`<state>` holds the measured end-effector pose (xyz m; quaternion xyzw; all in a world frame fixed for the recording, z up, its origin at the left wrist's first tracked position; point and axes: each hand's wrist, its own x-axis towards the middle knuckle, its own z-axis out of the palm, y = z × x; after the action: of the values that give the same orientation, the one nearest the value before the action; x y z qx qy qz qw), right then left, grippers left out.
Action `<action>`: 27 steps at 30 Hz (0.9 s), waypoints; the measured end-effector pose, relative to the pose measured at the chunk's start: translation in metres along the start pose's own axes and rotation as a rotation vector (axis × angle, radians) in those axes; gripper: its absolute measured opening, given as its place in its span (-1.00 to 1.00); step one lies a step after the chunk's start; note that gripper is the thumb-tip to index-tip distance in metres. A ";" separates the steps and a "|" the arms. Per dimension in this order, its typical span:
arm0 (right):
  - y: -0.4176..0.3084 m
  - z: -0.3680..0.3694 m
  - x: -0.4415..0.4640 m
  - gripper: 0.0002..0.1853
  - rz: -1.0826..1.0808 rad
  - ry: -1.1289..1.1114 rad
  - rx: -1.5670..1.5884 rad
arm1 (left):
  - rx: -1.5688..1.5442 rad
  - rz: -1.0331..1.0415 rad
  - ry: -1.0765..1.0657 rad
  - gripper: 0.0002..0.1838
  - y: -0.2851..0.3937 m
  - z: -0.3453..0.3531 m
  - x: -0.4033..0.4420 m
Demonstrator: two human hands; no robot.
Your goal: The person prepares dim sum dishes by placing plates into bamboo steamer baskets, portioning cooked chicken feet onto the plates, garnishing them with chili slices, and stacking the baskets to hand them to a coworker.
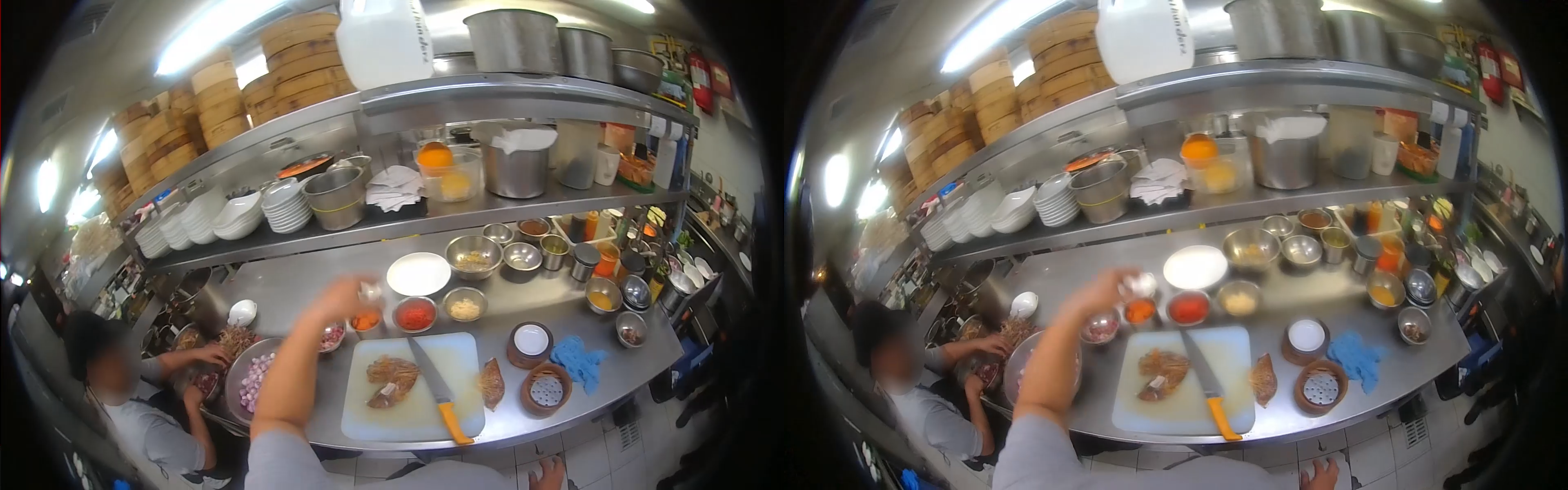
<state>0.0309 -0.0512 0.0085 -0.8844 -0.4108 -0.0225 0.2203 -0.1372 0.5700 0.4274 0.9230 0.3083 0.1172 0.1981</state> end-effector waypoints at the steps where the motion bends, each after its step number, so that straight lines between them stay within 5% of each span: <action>1: -0.005 -0.017 -0.010 -0.31 0.254 -0.208 0.183 | -0.044 0.088 0.155 -0.44 0.024 -0.051 0.001; 3: -0.004 -0.010 -0.030 -0.26 0.307 -0.176 0.189 | -0.077 0.324 0.623 -0.56 0.048 -0.125 0.006; 7: -0.011 0.035 -0.012 -0.22 0.438 -0.054 0.183 | 0.593 0.566 1.385 -0.75 0.007 -0.273 0.040; 9: -0.023 0.065 -0.021 -0.27 0.588 0.048 0.159 | 0.611 0.404 1.369 -0.75 -0.012 -0.334 0.039; 11: -0.036 0.097 -0.039 -0.28 0.672 0.094 0.142 | 0.821 0.455 1.490 -0.70 -0.102 -0.425 0.075; 12: -0.043 0.106 -0.039 -0.25 0.655 0.081 0.144 | 0.794 0.355 1.380 -0.47 -0.156 -0.477 0.088; 13: -0.072 0.086 -0.027 -0.25 0.741 0.018 0.175 | 0.804 0.250 1.311 -0.46 -0.192 -0.513 0.093; 15: -0.104 0.087 -0.022 -0.27 0.807 0.009 0.119 | 0.759 0.063 1.220 -0.45 -0.213 -0.512 0.098; 18: -0.134 0.101 -0.025 -0.30 0.957 0.009 0.071 | 0.565 0.061 1.188 -0.44 -0.211 -0.448 0.107; 27: -0.176 0.112 -0.044 -0.36 1.090 -0.144 0.006 | -0.074 0.339 0.701 -0.38 -0.149 -0.091 0.082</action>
<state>-0.1440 0.0625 -0.0373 -0.9678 0.0928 0.1568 0.1737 -0.1818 0.7562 0.4517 0.8571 0.1959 0.4675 0.0916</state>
